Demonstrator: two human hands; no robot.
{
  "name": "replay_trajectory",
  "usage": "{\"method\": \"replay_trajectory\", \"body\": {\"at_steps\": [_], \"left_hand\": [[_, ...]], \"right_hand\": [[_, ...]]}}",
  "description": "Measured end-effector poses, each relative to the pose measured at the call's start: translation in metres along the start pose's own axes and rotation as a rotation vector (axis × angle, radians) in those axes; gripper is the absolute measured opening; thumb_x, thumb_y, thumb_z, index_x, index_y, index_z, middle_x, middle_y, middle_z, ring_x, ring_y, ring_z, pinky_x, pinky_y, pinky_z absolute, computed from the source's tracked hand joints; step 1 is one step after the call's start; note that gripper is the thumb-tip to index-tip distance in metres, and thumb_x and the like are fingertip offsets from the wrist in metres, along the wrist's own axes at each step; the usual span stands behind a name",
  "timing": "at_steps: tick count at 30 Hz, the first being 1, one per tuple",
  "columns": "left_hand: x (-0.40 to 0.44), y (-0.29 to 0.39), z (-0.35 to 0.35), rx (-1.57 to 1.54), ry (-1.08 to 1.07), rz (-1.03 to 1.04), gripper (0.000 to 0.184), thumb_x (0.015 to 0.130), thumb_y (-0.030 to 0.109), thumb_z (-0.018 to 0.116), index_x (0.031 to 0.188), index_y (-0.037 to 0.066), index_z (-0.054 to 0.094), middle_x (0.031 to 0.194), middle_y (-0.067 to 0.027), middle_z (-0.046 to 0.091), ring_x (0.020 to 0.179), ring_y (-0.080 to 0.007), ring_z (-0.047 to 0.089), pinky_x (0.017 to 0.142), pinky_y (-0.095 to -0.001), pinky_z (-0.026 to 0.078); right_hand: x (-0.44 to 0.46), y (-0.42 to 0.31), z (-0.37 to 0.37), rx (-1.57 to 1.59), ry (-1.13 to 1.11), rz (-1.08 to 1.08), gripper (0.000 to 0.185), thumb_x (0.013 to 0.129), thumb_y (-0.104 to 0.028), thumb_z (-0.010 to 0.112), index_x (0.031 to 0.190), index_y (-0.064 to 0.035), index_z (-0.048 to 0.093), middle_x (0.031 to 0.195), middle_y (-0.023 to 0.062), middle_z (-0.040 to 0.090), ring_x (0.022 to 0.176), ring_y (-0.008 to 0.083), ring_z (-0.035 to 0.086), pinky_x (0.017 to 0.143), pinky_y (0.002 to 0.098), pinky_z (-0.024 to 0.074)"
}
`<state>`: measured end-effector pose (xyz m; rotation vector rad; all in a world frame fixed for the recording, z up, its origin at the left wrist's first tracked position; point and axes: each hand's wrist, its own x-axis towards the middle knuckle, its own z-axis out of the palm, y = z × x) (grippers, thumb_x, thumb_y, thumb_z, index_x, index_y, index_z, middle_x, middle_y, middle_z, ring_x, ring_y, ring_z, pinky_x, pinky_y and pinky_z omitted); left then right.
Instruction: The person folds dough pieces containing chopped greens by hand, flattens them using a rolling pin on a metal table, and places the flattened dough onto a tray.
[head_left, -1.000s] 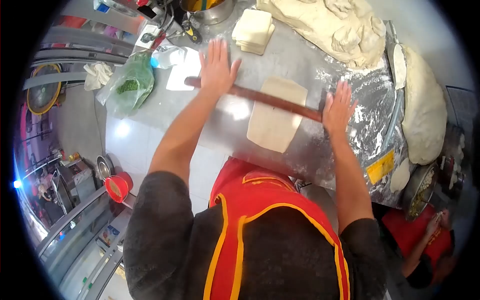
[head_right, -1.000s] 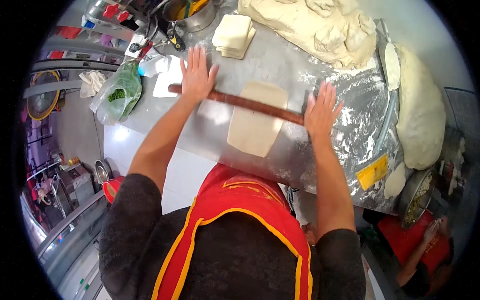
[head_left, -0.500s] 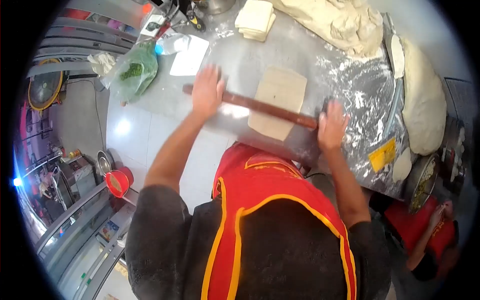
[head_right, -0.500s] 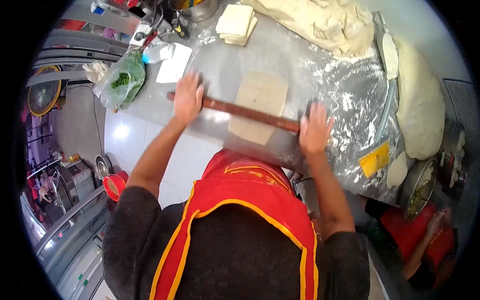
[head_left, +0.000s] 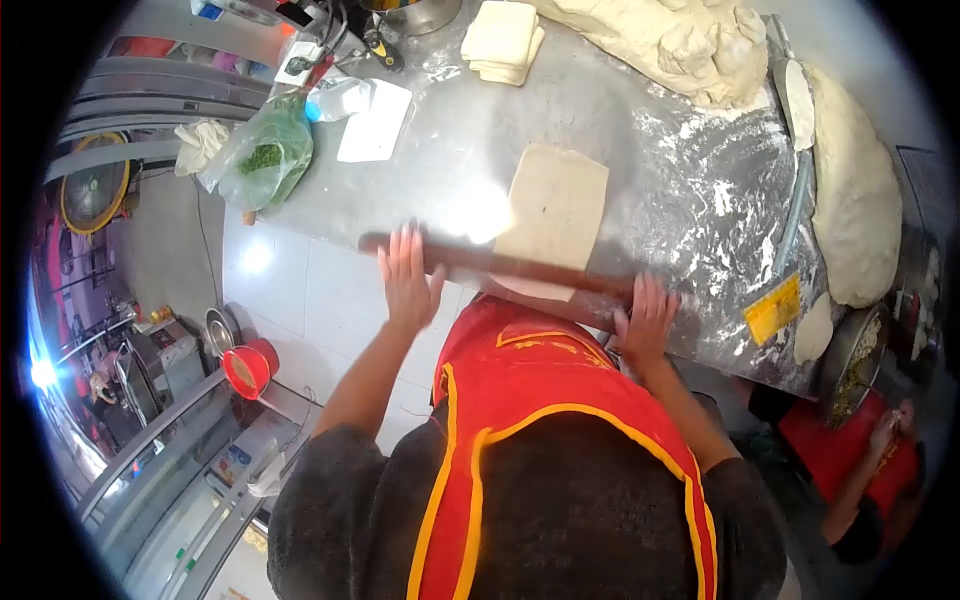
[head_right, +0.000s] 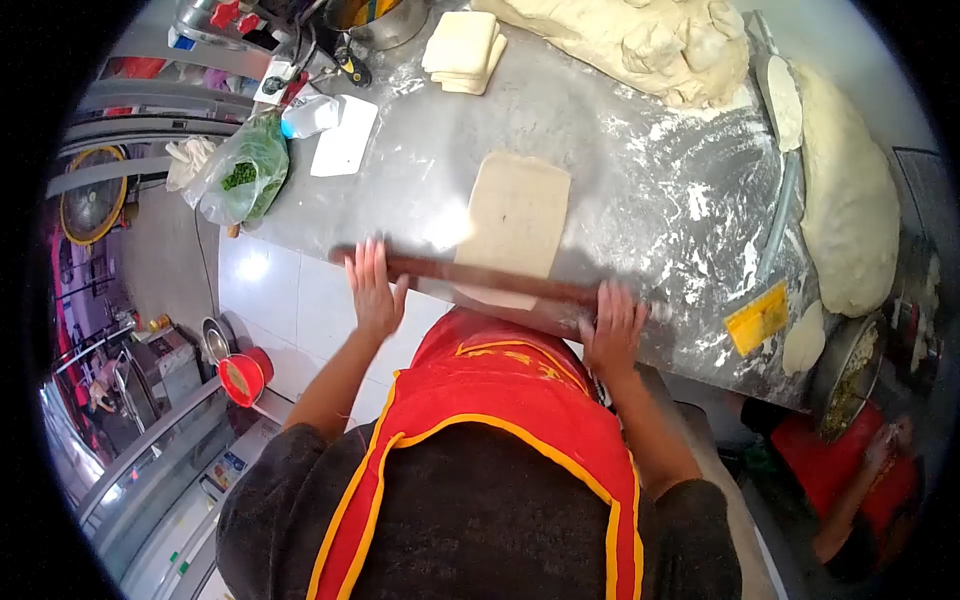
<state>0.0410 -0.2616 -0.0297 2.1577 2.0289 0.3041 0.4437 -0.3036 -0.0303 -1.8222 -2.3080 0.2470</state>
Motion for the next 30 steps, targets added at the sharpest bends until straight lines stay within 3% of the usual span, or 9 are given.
{"method": "replay_trajectory", "body": {"at_steps": [4,7,11,14,19,22,24,27,30], "left_hand": [[0.139,0.009,-0.004,0.128,0.116,0.056,0.06,0.095,0.035,0.048,0.142,0.0,0.036,0.148,-0.0184,0.037,0.139,-0.033,0.031,0.114,-0.0542,0.018],[0.154,0.006,0.006,-0.055,0.193,0.088,0.061,0.094,0.035,0.049,0.142,-0.001,0.036,0.146,-0.0199,0.038,0.138,-0.0347,0.032,0.113,-0.0534,0.019],[0.116,0.004,0.015,-0.025,0.117,0.088,0.06,0.097,0.034,0.043,0.145,0.001,0.032,0.15,-0.0187,0.034,0.141,-0.0347,0.027,0.115,-0.0513,0.016],[0.193,0.016,0.006,0.044,0.017,0.033,0.062,0.098,0.036,0.041,0.146,0.001,0.029,0.151,-0.0187,0.031,0.143,-0.0343,0.023,0.116,-0.0517,0.013],[0.317,0.033,0.009,0.032,0.338,0.073,0.068,0.099,0.044,0.039,0.149,0.001,0.023,0.154,-0.0191,0.025,0.144,-0.0343,0.019,0.116,-0.0525,0.012],[0.297,0.028,0.012,-0.032,0.355,0.056,0.066,0.099,0.042,0.039,0.148,0.001,0.025,0.153,-0.0197,0.028,0.143,-0.035,0.021,0.116,-0.0524,0.012],[0.235,0.016,0.008,0.044,0.123,0.057,0.064,0.097,0.039,0.042,0.147,0.0,0.027,0.151,-0.0204,0.031,0.142,-0.0355,0.024,0.116,-0.0516,0.014],[0.123,-0.01,0.007,-0.072,0.116,0.119,0.064,0.092,0.036,0.051,0.14,-0.003,0.037,0.147,-0.0208,0.037,0.14,-0.0377,0.027,0.116,-0.0514,0.014],[0.121,-0.022,0.002,0.023,0.109,0.103,0.055,0.093,0.033,0.05,0.134,-0.003,0.044,0.144,-0.0204,0.042,0.136,-0.0367,0.034,0.115,-0.052,0.017]], "right_hand": [[0.118,0.018,-0.02,-0.09,0.112,0.049,0.063,0.089,-0.029,0.058,0.143,-0.0022,0.038,0.144,0.0193,0.042,0.135,0.0357,0.036,0.113,0.0543,0.0182],[0.137,0.024,-0.022,-0.044,0.099,0.082,0.061,0.091,-0.028,0.055,0.142,-0.0018,0.038,0.144,0.0207,0.042,0.135,0.0356,0.036,0.112,0.0542,0.0185],[0.089,0.017,-0.001,0.038,0.127,0.072,0.061,0.091,-0.025,0.055,0.144,-0.002,0.036,0.145,0.02,0.041,0.136,0.0361,0.035,0.113,0.0549,0.0174],[0.157,0.037,-0.007,-0.077,0.115,0.113,0.063,0.093,-0.028,0.051,0.147,-0.0034,0.03,0.149,0.0191,0.036,0.139,0.0346,0.031,0.113,0.0564,0.0159],[0.275,0.076,-0.016,-0.221,0.267,0.212,0.061,0.096,-0.028,0.044,0.15,-0.0058,0.025,0.152,0.0164,0.031,0.142,0.0321,0.025,0.114,0.0564,0.0145],[0.251,0.064,-0.016,-0.11,0.254,0.17,0.061,0.096,-0.029,0.044,0.149,-0.0051,0.026,0.152,0.0165,0.031,0.142,0.0336,0.026,0.114,0.0551,0.0149],[0.189,0.047,-0.001,-0.123,0.134,0.129,0.06,0.096,-0.028,0.044,0.148,-0.0027,0.028,0.152,0.0187,0.031,0.141,0.0355,0.026,0.115,0.0538,0.0157],[0.099,0.011,-0.004,0.065,0.152,0.084,0.057,0.091,-0.022,0.054,0.14,0.0021,0.039,0.144,0.0236,0.041,0.138,0.0385,0.032,0.114,0.0556,0.0151],[0.082,0.008,-0.005,0.155,0.114,0.089,0.049,0.091,-0.022,0.054,0.133,0.0018,0.046,0.142,0.0237,0.043,0.136,0.0389,0.034,0.114,0.0581,0.0129]]}}
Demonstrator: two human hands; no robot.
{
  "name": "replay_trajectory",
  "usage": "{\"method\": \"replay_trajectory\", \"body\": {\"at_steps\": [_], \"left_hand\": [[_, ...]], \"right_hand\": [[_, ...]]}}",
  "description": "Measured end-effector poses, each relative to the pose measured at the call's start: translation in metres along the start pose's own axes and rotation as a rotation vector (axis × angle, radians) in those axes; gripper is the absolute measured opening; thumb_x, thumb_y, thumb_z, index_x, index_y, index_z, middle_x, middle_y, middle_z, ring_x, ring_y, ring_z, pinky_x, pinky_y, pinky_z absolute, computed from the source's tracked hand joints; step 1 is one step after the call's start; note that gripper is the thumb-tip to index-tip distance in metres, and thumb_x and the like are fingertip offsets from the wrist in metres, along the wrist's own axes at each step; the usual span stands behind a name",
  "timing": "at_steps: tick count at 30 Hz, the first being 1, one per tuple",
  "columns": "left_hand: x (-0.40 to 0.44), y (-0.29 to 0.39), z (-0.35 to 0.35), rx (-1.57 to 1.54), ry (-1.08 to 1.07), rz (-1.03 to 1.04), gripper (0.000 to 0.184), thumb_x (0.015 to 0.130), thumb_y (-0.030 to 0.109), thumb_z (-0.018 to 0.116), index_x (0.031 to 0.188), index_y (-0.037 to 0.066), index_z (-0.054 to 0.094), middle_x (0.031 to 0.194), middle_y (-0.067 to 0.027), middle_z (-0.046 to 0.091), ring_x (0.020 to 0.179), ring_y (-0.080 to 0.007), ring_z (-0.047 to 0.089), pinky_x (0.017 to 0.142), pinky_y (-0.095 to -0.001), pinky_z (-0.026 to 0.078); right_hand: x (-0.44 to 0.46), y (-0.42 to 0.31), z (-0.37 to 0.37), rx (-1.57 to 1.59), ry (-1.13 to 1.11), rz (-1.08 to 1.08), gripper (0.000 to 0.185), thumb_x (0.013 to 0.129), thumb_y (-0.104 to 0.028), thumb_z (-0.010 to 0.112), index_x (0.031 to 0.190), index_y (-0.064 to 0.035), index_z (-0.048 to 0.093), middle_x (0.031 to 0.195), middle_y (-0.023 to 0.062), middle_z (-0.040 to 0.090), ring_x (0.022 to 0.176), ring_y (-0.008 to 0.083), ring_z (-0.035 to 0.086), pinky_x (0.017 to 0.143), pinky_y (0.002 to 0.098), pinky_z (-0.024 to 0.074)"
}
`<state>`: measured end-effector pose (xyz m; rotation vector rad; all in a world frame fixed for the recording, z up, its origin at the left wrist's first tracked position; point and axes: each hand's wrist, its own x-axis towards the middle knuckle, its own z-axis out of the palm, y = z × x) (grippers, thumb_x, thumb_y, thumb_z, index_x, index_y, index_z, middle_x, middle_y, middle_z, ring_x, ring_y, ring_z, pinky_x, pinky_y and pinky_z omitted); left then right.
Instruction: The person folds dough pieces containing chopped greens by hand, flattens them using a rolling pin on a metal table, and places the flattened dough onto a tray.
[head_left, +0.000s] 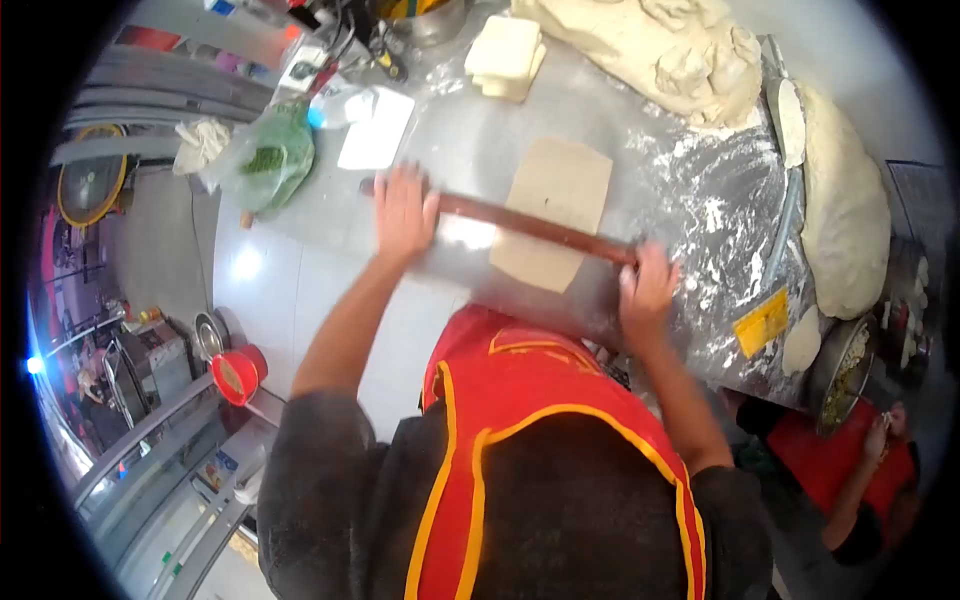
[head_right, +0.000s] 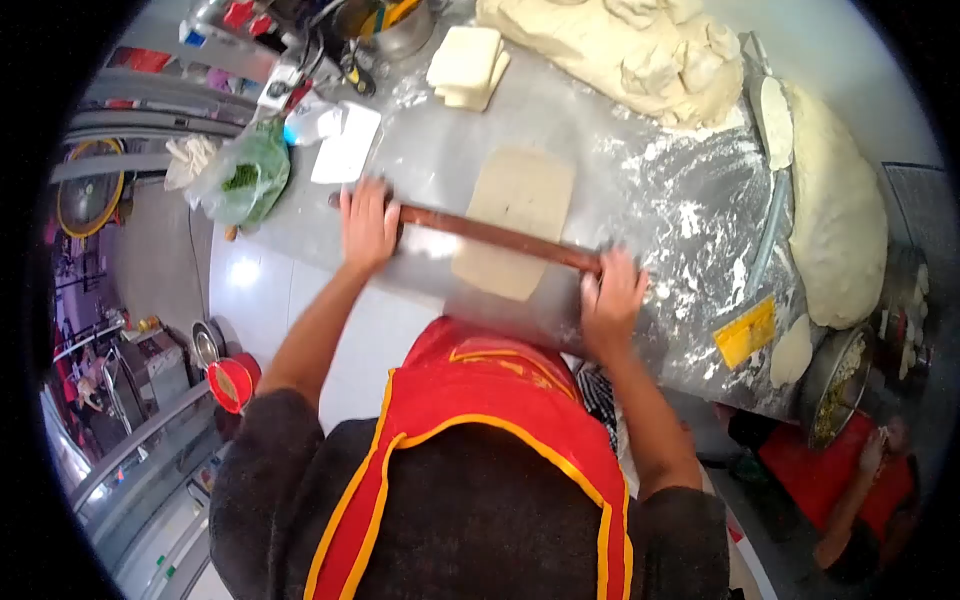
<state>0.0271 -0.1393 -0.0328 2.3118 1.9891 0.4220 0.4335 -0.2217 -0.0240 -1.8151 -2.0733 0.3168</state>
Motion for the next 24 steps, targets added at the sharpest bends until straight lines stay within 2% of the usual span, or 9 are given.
{"method": "replay_trajectory", "body": {"at_steps": [1,3,5,7,11,13,17,22,24], "left_hand": [[0.024,0.003,0.002,-0.015,0.006,-0.046,0.052,0.094,0.033,0.05,0.132,-0.003,0.046,0.143,-0.0199,0.043,0.135,-0.0357,0.037,0.114,-0.052,0.018],[0.052,0.015,-0.001,-0.003,0.08,0.046,0.053,0.096,0.037,0.045,0.133,0.0,0.047,0.144,-0.0173,0.042,0.135,-0.0327,0.037,0.114,-0.0507,0.021],[0.048,0.028,-0.002,0.071,0.006,0.083,0.055,0.096,0.04,0.043,0.134,0.001,0.047,0.145,-0.0159,0.042,0.136,-0.0319,0.036,0.114,-0.0498,0.021],[0.008,0.021,0.002,0.103,-0.037,0.02,0.053,0.096,0.038,0.045,0.138,0.005,0.046,0.148,-0.0122,0.039,0.14,-0.0292,0.031,0.115,-0.0489,0.017],[-0.095,0.027,-0.018,-0.122,-0.112,-0.071,0.063,0.092,0.028,0.055,0.144,0.002,0.032,0.15,-0.0195,0.032,0.141,-0.04,0.023,0.115,-0.0557,0.012],[-0.139,0.024,-0.013,-0.051,-0.087,-0.055,0.068,0.091,0.029,0.057,0.146,0.002,0.029,0.152,-0.0189,0.028,0.142,-0.0398,0.021,0.115,-0.0567,0.012],[-0.066,0.033,-0.012,0.021,-0.011,-0.056,0.064,0.091,0.03,0.055,0.144,0.001,0.033,0.149,-0.0162,0.036,0.139,-0.0361,0.03,0.114,-0.0568,0.015],[0.077,0.026,0.003,0.078,0.141,-0.063,0.062,0.093,0.032,0.052,0.143,0.0,0.034,0.147,-0.017,0.038,0.138,-0.0347,0.032,0.114,-0.0514,0.018],[0.057,0.021,0.006,0.039,0.077,-0.011,0.062,0.093,0.032,0.052,0.143,0.0,0.034,0.148,-0.0176,0.037,0.138,-0.0341,0.031,0.115,-0.0503,0.018]], "right_hand": [[0.033,-0.012,-0.023,-0.001,-0.059,0.119,0.045,0.093,-0.024,0.051,0.131,0.0009,0.048,0.143,0.0231,0.042,0.137,0.0372,0.033,0.114,0.0575,0.0144],[0.071,-0.003,-0.015,-0.119,0.12,0.076,0.047,0.095,-0.027,0.047,0.134,-0.0003,0.046,0.145,0.0214,0.04,0.138,0.0361,0.032,0.114,0.0566,0.0149],[0.048,-0.005,-0.007,-0.171,0.033,0.043,0.05,0.096,-0.028,0.047,0.138,-0.001,0.043,0.147,0.0203,0.038,0.138,0.036,0.032,0.114,0.0557,0.0148],[0.02,-0.004,0.005,-0.199,-0.017,0.013,0.058,0.095,-0.03,0.047,0.144,-0.0024,0.034,0.149,0.0189,0.035,0.139,0.0358,0.03,0.114,0.0556,0.0153],[-0.077,-0.016,0.006,-0.184,-0.053,-0.094,0.064,0.091,-0.031,0.054,0.145,-0.004,0.034,0.147,0.018,0.037,0.137,0.0359,0.032,0.113,0.0558,0.0179],[-0.097,-0.014,0.008,-0.159,-0.08,-0.108,0.065,0.09,-0.032,0.055,0.145,-0.0046,0.034,0.147,0.0178,0.038,0.137,0.0357,0.032,0.113,0.055,0.0174],[-0.037,-0.008,0.008,-0.211,-0.002,-0.109,0.065,0.091,-0.033,0.055,0.146,-0.005,0.033,0.148,0.0176,0.036,0.139,0.0351,0.03,0.114,0.0539,0.0166],[0.092,0.003,-0.01,-0.194,0.03,0.106,0.061,0.094,-0.03,0.05,0.146,-0.004,0.032,0.15,0.0177,0.034,0.14,0.0345,0.03,0.114,0.0535,0.0164],[0.067,0.004,-0.002,-0.168,0.005,0.094,0.06,0.095,-0.03,0.049,0.146,-0.0039,0.032,0.151,0.0174,0.034,0.14,0.0346,0.029,0.114,0.054,0.0158]]}}
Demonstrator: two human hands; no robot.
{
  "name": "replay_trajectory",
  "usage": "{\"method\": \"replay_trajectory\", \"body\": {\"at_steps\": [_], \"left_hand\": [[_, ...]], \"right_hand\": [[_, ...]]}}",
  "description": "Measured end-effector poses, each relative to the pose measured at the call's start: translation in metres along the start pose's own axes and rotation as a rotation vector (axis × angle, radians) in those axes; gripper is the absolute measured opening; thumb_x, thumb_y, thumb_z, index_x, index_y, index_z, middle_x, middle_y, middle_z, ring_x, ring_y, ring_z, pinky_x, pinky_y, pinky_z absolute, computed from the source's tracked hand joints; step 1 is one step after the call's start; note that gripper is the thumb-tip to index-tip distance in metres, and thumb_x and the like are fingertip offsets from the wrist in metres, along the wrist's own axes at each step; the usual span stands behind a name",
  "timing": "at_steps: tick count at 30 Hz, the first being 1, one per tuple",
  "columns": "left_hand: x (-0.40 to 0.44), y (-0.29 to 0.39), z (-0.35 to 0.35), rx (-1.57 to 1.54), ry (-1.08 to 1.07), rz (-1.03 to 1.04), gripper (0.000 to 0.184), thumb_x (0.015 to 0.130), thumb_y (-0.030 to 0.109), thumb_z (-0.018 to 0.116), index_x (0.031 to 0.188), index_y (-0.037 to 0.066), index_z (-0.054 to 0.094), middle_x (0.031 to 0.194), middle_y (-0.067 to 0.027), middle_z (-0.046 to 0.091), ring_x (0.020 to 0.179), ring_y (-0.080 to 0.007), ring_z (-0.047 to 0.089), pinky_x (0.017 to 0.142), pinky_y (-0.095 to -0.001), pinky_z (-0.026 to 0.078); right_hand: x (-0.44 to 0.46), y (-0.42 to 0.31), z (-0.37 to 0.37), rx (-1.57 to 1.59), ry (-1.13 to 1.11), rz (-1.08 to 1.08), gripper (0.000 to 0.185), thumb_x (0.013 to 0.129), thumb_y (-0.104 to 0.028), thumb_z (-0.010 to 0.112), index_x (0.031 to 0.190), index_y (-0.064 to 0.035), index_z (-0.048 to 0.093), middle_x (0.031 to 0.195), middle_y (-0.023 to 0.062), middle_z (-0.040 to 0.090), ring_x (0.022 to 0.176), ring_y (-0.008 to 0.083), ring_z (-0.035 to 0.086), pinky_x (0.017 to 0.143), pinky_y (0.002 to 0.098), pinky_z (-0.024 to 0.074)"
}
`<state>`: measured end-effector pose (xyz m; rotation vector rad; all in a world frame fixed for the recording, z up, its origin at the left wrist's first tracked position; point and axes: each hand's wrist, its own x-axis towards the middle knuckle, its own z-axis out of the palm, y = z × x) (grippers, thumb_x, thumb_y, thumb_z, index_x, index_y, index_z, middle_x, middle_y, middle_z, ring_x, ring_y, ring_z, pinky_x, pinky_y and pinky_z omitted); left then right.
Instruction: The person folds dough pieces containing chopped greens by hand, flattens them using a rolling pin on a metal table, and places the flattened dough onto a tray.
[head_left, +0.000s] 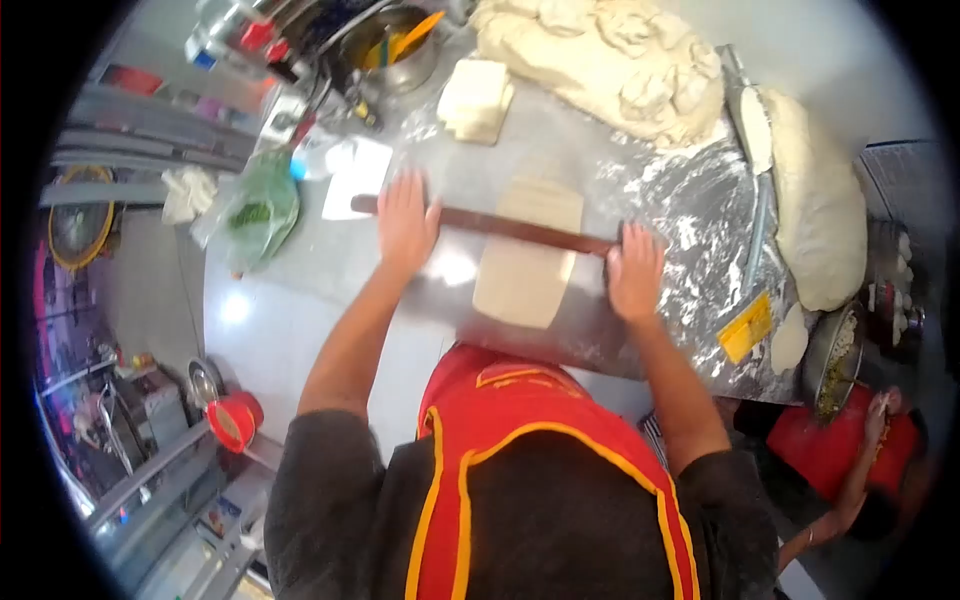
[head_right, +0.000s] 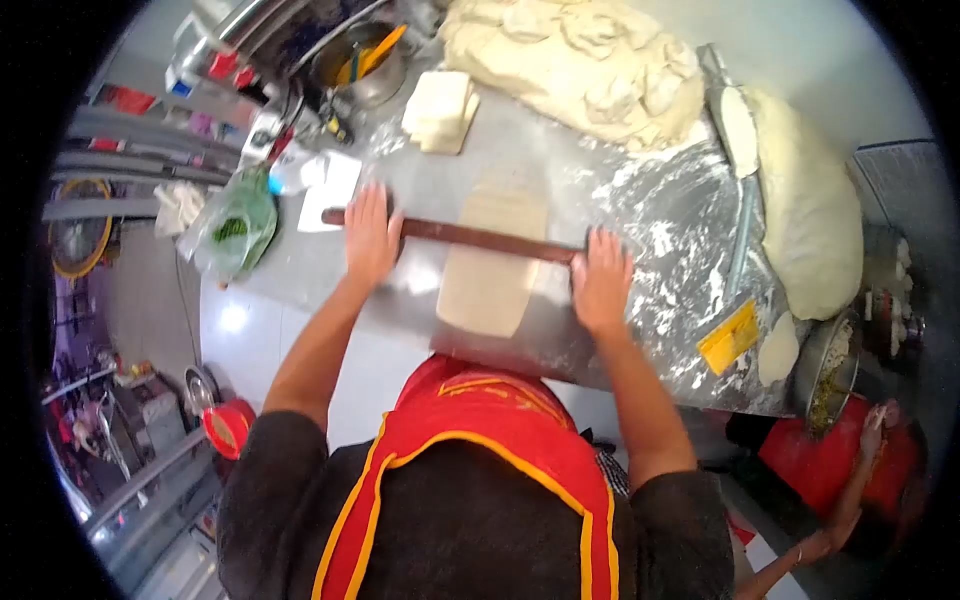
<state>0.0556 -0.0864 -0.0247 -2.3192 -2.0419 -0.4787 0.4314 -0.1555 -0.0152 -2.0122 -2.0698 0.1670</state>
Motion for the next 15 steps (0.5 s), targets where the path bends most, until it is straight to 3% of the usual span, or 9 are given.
{"method": "replay_trajectory", "body": {"at_steps": [4,7,9,10,11,12,14,15], "left_hand": [[0.015,0.003,0.004,-0.023,-0.103,-0.001,0.066,0.092,0.033,0.053,0.144,0.0,0.032,0.15,-0.0192,0.033,0.14,-0.0338,0.028,0.116,-0.0487,0.016],[0.092,0.016,0.006,-0.099,-0.114,-0.192,0.067,0.092,0.032,0.053,0.146,-0.001,0.03,0.152,-0.0201,0.029,0.142,-0.0347,0.024,0.117,-0.0477,0.015],[0.127,0.002,0.042,-0.177,0.176,-0.238,0.061,0.089,0.025,0.051,0.14,-0.006,0.036,0.142,-0.0267,0.039,0.132,-0.0418,0.035,0.112,-0.0442,0.026],[0.139,0.002,0.045,-0.27,0.247,-0.262,0.06,0.089,0.022,0.05,0.14,-0.008,0.035,0.142,-0.0282,0.038,0.133,-0.042,0.034,0.112,-0.0452,0.026],[0.149,0.019,0.021,-0.445,0.165,-0.369,0.062,0.091,0.022,0.051,0.142,-0.008,0.032,0.145,-0.0281,0.036,0.134,-0.0409,0.033,0.113,-0.0451,0.024],[0.146,0.006,0.035,-0.287,0.13,-0.319,0.062,0.093,0.024,0.05,0.143,-0.008,0.03,0.147,-0.0281,0.034,0.136,-0.0402,0.031,0.114,-0.0443,0.022],[0.118,0.014,0.014,-0.167,-0.085,-0.234,0.062,0.097,0.027,0.043,0.148,-0.003,0.024,0.154,-0.0232,0.024,0.142,-0.0364,0.022,0.118,-0.0437,0.013],[0.096,0.01,0.014,-0.076,-0.15,-0.184,0.06,0.097,0.025,0.044,0.146,-0.004,0.027,0.153,-0.0225,0.027,0.142,-0.0358,0.024,0.118,-0.045,0.013]], "right_hand": [[0.013,0.009,0.012,0.039,0.019,-0.02,0.061,0.095,-0.032,0.047,0.147,-0.0049,0.03,0.151,0.0174,0.033,0.14,0.0355,0.028,0.114,0.0553,0.0147],[0.093,0.017,0.015,-0.1,0.035,0.066,0.064,0.095,-0.034,0.047,0.148,-0.0033,0.028,0.15,0.0193,0.032,0.14,0.0354,0.028,0.114,0.0558,0.0149],[0.138,0.015,0.007,-0.088,0.071,0.154,0.065,0.094,-0.033,0.046,0.147,-0.0007,0.028,0.151,0.0202,0.03,0.142,0.0343,0.025,0.114,0.057,0.0143],[0.148,0.021,0.016,-0.069,0.117,0.153,0.063,0.093,-0.032,0.045,0.146,-0.0004,0.031,0.152,0.0196,0.03,0.142,0.0339,0.024,0.114,0.0562,0.0135],[0.155,0.038,0.035,0.05,0.127,0.144,0.064,0.09,-0.029,0.048,0.144,0.0003,0.033,0.152,0.0195,0.03,0.141,0.0345,0.025,0.114,0.0574,0.0136],[0.144,0.038,0.039,-0.07,0.218,0.036,0.063,0.087,-0.026,0.049,0.143,0.0009,0.034,0.15,0.0198,0.031,0.141,0.035,0.026,0.114,0.0571,0.0154],[0.112,0.017,0.012,0.009,0.003,0.149,0.063,0.09,-0.028,0.05,0.144,-0.0012,0.033,0.15,0.0187,0.033,0.141,0.0322,0.027,0.115,0.0549,0.0164],[0.081,0.016,0.022,-0.047,-0.009,0.107,0.063,0.097,-0.037,0.041,0.147,-0.0022,0.027,0.15,0.0174,0.033,0.141,0.0289,0.028,0.115,0.0547,0.0146]]}}
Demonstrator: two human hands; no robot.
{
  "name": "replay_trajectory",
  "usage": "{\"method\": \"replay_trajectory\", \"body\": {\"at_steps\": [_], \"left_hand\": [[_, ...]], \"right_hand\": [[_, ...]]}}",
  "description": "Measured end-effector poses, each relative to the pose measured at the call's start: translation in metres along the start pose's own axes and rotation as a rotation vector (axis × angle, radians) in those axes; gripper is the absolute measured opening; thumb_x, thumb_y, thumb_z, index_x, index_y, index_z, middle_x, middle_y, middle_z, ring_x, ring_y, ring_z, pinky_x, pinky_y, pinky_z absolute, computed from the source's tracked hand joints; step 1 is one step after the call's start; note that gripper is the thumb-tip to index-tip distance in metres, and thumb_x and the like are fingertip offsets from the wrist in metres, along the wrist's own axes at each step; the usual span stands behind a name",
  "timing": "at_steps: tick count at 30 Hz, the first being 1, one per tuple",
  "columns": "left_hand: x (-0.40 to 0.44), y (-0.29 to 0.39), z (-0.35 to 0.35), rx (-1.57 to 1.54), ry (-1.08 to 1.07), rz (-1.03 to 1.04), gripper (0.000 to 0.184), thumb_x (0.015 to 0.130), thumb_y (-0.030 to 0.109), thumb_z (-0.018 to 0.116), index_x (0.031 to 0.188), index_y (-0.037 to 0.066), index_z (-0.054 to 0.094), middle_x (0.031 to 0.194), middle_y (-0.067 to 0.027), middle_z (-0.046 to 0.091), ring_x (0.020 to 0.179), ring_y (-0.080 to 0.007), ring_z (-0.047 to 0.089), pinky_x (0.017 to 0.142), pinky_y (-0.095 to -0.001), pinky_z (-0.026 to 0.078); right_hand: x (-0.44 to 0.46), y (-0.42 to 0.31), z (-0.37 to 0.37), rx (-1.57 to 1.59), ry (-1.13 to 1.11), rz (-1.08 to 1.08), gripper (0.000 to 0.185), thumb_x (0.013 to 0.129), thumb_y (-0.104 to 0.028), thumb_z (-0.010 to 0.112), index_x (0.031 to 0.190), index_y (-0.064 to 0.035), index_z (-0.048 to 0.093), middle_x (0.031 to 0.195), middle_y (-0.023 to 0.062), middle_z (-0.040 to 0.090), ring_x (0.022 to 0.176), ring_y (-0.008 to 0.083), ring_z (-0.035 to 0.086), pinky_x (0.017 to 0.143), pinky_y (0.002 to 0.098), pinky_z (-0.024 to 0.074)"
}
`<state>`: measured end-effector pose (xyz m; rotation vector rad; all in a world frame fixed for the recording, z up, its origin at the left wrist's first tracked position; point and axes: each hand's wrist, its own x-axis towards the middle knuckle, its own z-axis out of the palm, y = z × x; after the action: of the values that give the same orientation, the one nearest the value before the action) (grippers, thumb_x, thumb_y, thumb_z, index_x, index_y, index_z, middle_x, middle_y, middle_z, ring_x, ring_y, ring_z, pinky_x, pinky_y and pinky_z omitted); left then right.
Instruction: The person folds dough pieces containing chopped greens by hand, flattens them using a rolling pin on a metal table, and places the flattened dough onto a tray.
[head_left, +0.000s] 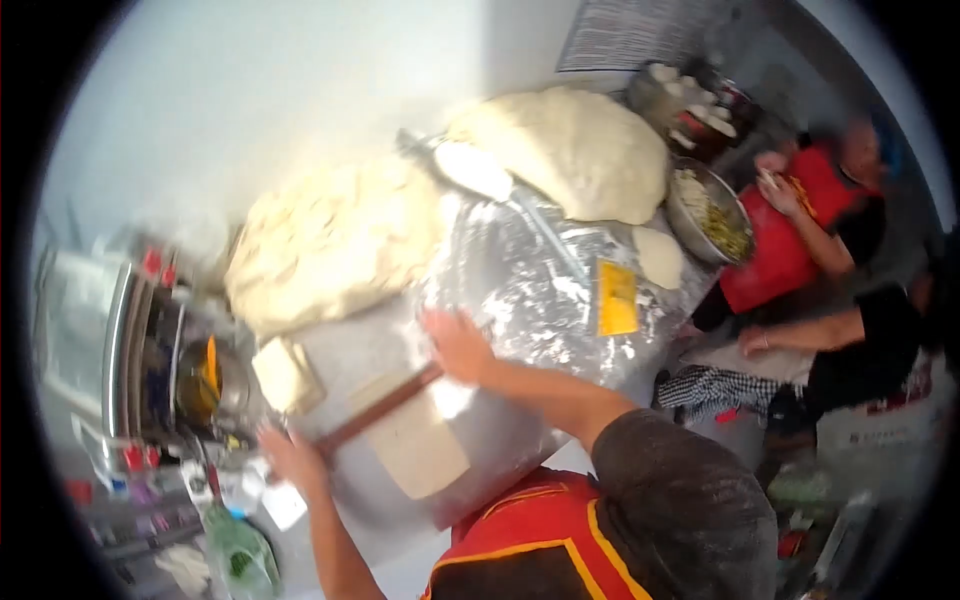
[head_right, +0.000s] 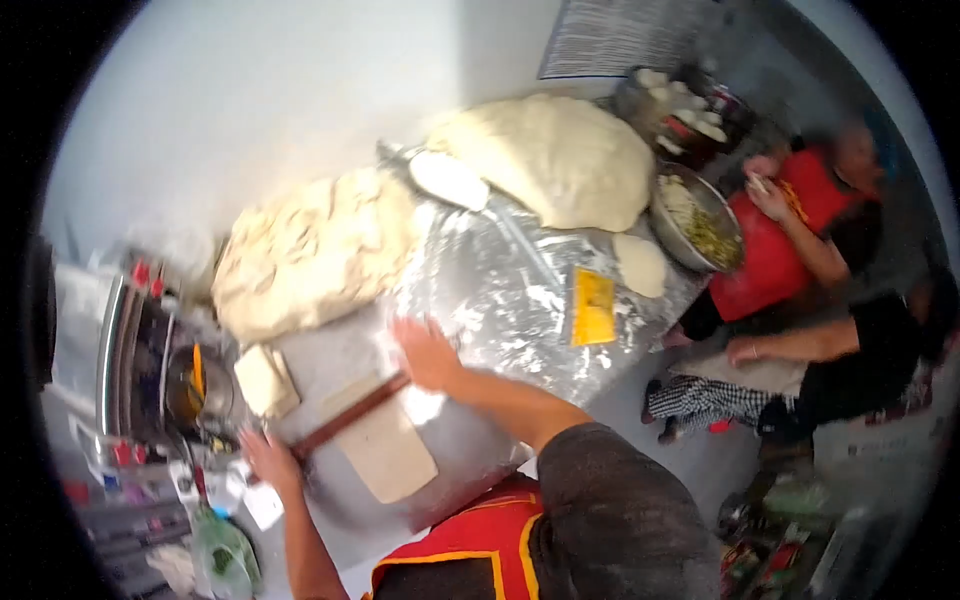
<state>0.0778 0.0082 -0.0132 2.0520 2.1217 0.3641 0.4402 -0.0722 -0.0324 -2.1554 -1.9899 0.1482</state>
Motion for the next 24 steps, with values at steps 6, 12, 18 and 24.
{"method": "replay_trajectory", "body": {"at_steps": [6,12,18,24], "left_hand": [[-0.139,-0.071,-0.002,0.033,0.09,0.254,0.049,0.097,0.023,0.045,0.135,-0.006,0.042,0.141,-0.0246,0.042,0.133,-0.0398,0.036,0.113,-0.0518,0.021],[-0.155,-0.068,-0.01,0.009,-0.078,0.317,0.05,0.094,0.028,0.05,0.134,-0.001,0.045,0.14,-0.022,0.044,0.132,-0.0397,0.037,0.111,-0.0536,0.022],[-0.222,-0.077,-0.028,-0.073,-0.037,0.508,0.056,0.077,0.021,0.069,0.126,0.002,0.05,0.122,-0.0188,0.053,0.117,-0.0386,0.047,0.103,-0.0535,0.029],[-0.209,-0.098,-0.036,-0.04,-0.114,0.305,0.022,0.08,0.026,0.069,0.087,0.009,0.057,0.078,-0.0126,0.06,0.073,-0.0342,0.059,0.064,-0.048,0.046]], "right_hand": [[-0.139,-0.014,-0.02,0.132,0.058,-0.16,0.061,0.091,-0.033,0.055,0.139,0.0006,0.039,0.146,0.0171,0.039,0.137,0.0294,0.035,0.114,0.0537,0.0183],[-0.152,-0.018,-0.009,0.107,0.136,-0.27,0.052,0.086,-0.033,0.06,0.128,-0.0047,0.053,0.136,0.0143,0.05,0.13,0.0262,0.042,0.11,0.051,0.0254],[-0.198,-0.002,0.025,0.048,0.031,-0.388,0.035,0.082,-0.023,0.056,0.115,-0.0118,0.059,0.112,0.0095,0.059,0.112,0.026,0.05,0.097,0.045,0.0344],[-0.068,-0.032,-0.039,0.212,0.055,-0.642,0.012,0.077,-0.015,0.052,0.087,-0.0127,0.058,0.085,0.01,0.058,0.087,0.0306,0.054,0.082,0.0477,0.0365]]}}
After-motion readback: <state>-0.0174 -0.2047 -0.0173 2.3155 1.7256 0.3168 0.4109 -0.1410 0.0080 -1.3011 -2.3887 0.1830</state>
